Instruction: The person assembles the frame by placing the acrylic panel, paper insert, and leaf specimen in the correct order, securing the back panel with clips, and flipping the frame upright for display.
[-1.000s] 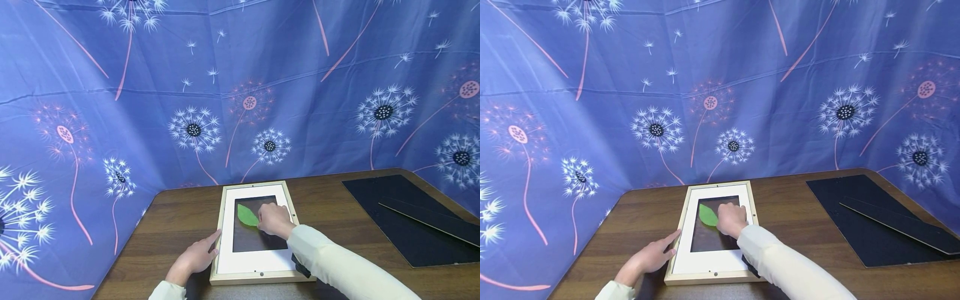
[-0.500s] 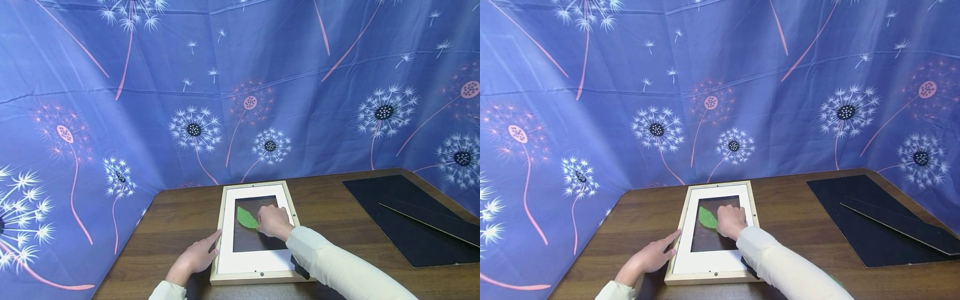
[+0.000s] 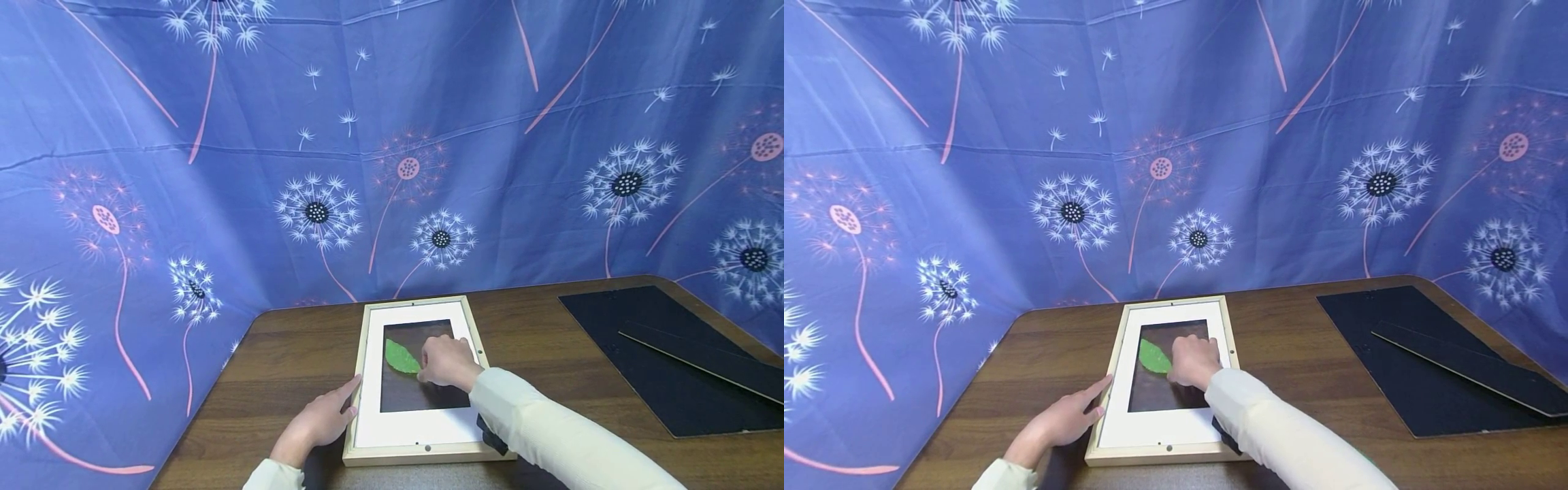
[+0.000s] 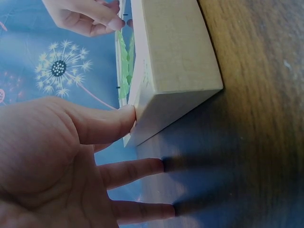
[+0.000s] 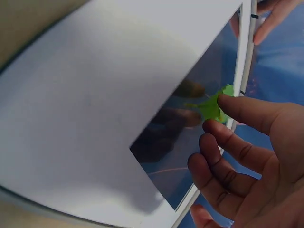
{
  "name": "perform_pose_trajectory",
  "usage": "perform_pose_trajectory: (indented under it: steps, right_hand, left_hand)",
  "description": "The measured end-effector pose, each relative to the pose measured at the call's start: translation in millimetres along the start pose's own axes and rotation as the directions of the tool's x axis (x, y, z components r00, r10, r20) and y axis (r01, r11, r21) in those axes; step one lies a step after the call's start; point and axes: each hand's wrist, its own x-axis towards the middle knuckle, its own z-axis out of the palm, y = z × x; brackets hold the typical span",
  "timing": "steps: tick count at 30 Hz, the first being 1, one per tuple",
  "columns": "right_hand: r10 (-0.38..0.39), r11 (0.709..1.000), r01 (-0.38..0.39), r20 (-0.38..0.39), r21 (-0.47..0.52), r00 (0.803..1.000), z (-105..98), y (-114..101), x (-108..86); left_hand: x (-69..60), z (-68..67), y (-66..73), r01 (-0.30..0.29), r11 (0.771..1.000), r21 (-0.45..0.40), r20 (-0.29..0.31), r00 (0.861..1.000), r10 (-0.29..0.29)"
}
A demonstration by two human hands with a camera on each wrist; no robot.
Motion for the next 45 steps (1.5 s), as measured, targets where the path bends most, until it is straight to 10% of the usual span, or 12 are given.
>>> perform_pose_trajectory:
  steps: [45]
  right_hand:
    - [-0.059, 0.881, 0.057, -0.010, 0.471, 0.998, -59.8, 64.7, -31.9]
  left_hand:
    - [-0.1, 0.3, 0.3, 0.003, 1.000, 0.012, 0.004, 1.000, -0.003]
